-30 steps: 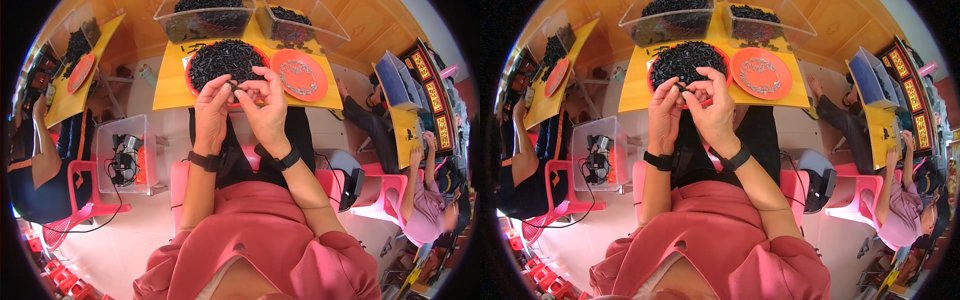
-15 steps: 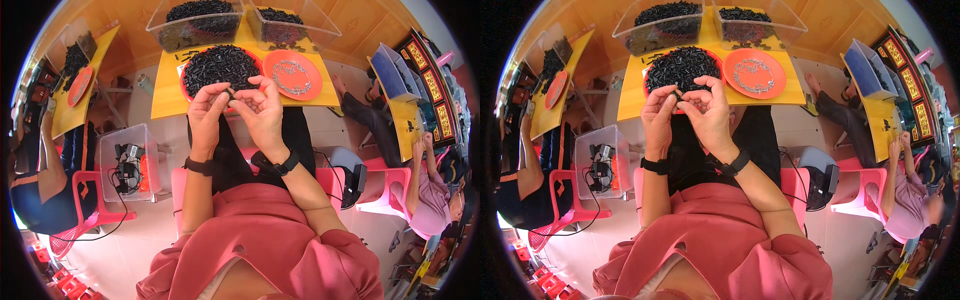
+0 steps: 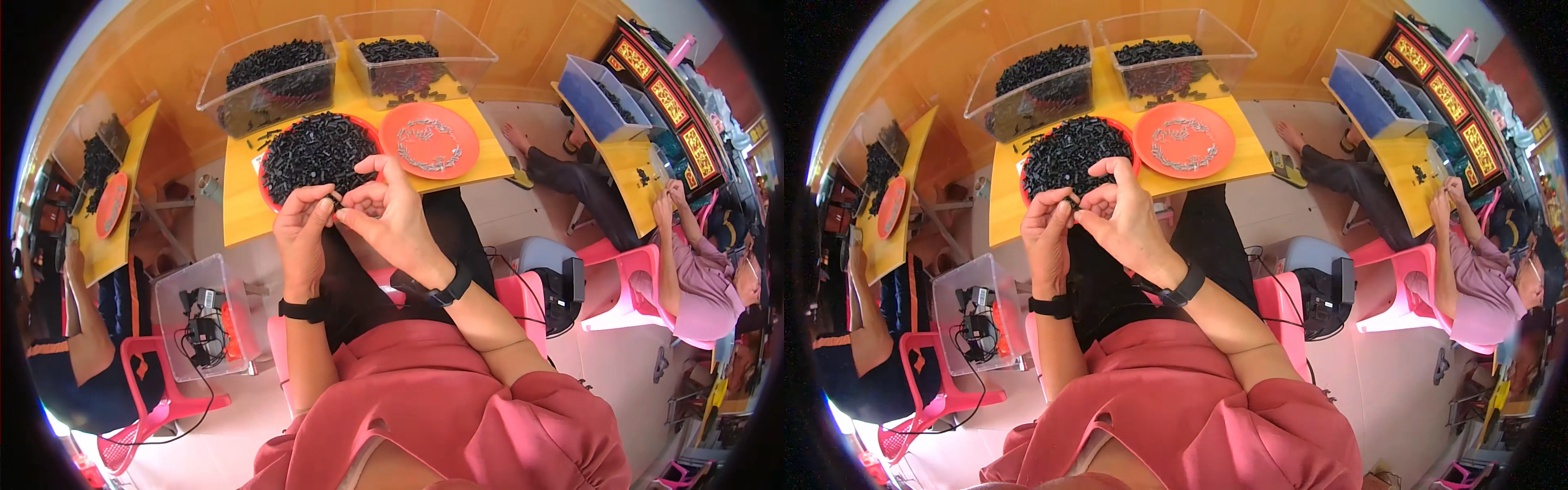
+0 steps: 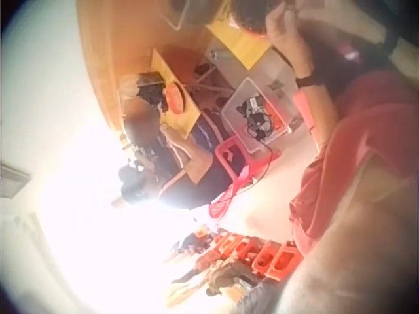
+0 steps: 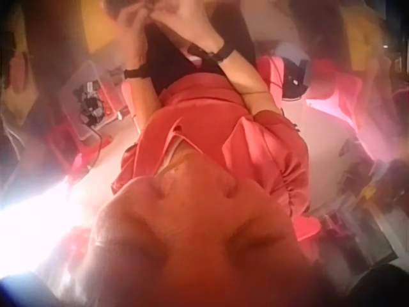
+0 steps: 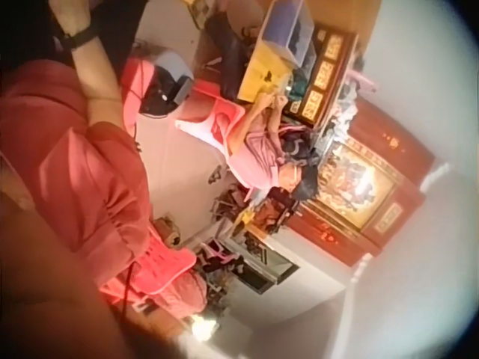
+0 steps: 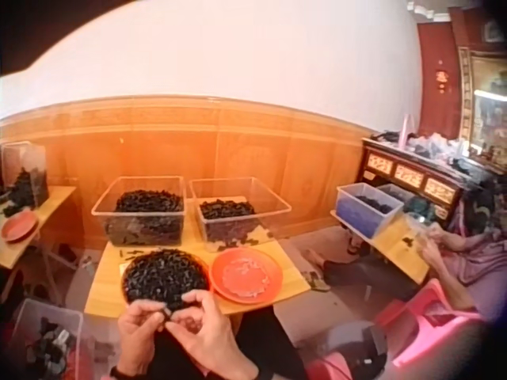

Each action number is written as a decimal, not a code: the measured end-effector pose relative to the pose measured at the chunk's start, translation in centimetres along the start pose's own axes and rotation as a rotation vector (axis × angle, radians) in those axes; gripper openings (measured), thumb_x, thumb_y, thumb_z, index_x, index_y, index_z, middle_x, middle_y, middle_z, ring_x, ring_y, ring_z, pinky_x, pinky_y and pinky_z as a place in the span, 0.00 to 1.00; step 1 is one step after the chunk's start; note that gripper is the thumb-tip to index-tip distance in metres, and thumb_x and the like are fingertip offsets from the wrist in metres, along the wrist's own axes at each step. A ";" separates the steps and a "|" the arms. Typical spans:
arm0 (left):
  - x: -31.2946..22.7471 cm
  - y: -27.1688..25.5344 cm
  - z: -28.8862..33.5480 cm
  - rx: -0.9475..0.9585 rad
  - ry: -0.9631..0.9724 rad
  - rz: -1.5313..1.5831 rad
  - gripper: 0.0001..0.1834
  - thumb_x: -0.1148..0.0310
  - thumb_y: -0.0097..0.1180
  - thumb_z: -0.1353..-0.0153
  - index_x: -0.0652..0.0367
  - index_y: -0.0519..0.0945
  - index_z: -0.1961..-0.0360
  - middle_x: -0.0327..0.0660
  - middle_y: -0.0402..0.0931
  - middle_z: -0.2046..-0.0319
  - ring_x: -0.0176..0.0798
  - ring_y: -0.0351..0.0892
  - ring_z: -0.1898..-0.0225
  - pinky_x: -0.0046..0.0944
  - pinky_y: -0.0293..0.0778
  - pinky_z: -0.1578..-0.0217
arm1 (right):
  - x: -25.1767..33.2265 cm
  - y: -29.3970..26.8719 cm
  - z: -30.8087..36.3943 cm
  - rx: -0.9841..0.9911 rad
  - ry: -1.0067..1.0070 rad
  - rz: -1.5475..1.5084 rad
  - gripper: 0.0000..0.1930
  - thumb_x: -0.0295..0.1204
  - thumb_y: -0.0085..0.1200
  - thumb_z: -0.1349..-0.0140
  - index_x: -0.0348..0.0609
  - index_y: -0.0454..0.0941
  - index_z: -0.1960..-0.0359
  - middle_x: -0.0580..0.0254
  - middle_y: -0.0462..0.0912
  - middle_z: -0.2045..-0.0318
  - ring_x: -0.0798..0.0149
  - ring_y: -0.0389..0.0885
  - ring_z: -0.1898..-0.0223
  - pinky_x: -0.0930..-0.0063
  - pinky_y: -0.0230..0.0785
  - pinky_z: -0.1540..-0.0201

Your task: The person scoops plastic components from a storage bin into a plate, then repeatedly picks metal pins and plastic parts from the plates to assemble them together by hand.

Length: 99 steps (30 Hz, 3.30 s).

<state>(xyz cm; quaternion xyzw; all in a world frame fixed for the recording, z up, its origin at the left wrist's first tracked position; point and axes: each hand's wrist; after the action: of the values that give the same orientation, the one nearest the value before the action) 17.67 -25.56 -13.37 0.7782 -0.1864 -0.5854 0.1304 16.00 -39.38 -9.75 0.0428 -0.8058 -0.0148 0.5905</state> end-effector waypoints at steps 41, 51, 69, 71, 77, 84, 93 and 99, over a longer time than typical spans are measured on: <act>1.1 0.9 0.3 -0.066 0.043 0.144 0.09 0.77 0.54 0.40 0.64 0.78 0.58 0.37 0.78 0.63 0.26 0.75 0.62 0.24 0.70 0.61 | -1.1 0.9 0.2 -0.063 -0.058 -0.140 0.19 0.18 0.56 0.44 0.39 0.62 0.53 0.59 0.81 0.71 0.76 0.79 0.68 0.84 0.71 0.65; 1.6 0.7 0.1 0.057 -0.232 0.522 0.18 0.72 0.51 0.37 0.60 0.66 0.47 0.41 0.76 0.59 0.32 0.76 0.59 0.30 0.74 0.60 | 1.1 -2.1 -2.1 0.351 -0.522 0.734 0.18 0.28 0.59 0.48 0.43 0.73 0.55 0.60 0.70 0.69 0.57 0.75 0.71 0.67 0.69 0.70; 2.9 1.1 0.5 0.162 -0.456 0.297 0.11 0.62 0.50 0.35 0.58 0.78 0.67 0.30 0.73 0.74 0.22 0.67 0.73 0.24 0.64 0.69 | 2.0 -4.9 -4.5 0.646 -0.624 1.173 0.13 0.35 0.57 0.46 0.40 0.69 0.69 0.56 0.74 0.74 0.53 0.77 0.70 0.62 0.68 0.70; 3.1 1.0 0.5 0.181 -0.463 0.252 0.11 0.62 0.50 0.35 0.57 0.78 0.69 0.30 0.72 0.75 0.22 0.66 0.74 0.24 0.64 0.69 | 2.6 -4.8 -5.0 0.778 -0.576 1.187 0.15 0.39 0.55 0.45 0.39 0.68 0.74 0.52 0.75 0.78 0.49 0.77 0.72 0.60 0.68 0.71; 2.7 1.9 0.8 0.216 -0.514 0.219 0.12 0.61 0.50 0.35 0.55 0.76 0.72 0.29 0.71 0.76 0.22 0.66 0.74 0.23 0.64 0.69 | 3.9 -4.9 -6.4 0.982 -0.462 1.214 0.18 0.42 0.55 0.49 0.38 0.71 0.83 0.52 0.75 0.86 0.47 0.75 0.81 0.60 0.66 0.78; 3.1 2.0 1.1 0.251 -0.515 0.240 0.11 0.61 0.50 0.35 0.56 0.77 0.69 0.29 0.72 0.76 0.22 0.66 0.74 0.23 0.64 0.69 | 3.5 -5.3 -6.7 1.023 -0.551 1.201 0.16 0.40 0.54 0.51 0.40 0.71 0.84 0.54 0.75 0.88 0.49 0.75 0.83 0.62 0.65 0.81; 2.5 2.2 0.8 0.218 -0.482 0.227 0.13 0.60 0.50 0.35 0.57 0.79 0.69 0.28 0.73 0.75 0.21 0.66 0.74 0.22 0.63 0.70 | 1.9 -6.0 -6.4 0.889 -0.604 0.997 0.15 0.39 0.57 0.53 0.43 0.69 0.85 0.60 0.75 0.88 0.53 0.74 0.85 0.65 0.64 0.83; 3.0 1.7 0.8 0.244 -0.482 0.165 0.12 0.60 0.52 0.36 0.57 0.80 0.69 0.28 0.74 0.75 0.21 0.66 0.74 0.22 0.62 0.70 | 2.1 -5.8 -6.2 0.903 -0.585 1.144 0.16 0.41 0.56 0.52 0.42 0.71 0.86 0.58 0.73 0.90 0.53 0.74 0.86 0.65 0.64 0.83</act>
<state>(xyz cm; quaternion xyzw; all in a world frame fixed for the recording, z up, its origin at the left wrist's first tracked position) 17.41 -28.41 -15.48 0.6087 -0.3441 -0.7140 0.0348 21.57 -45.14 -6.36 -0.1486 -0.7533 0.6101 0.1956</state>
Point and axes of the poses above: each hand's wrist, its own z-axis away from the middle knuckle, its own y-axis out of the palm, x = y × z
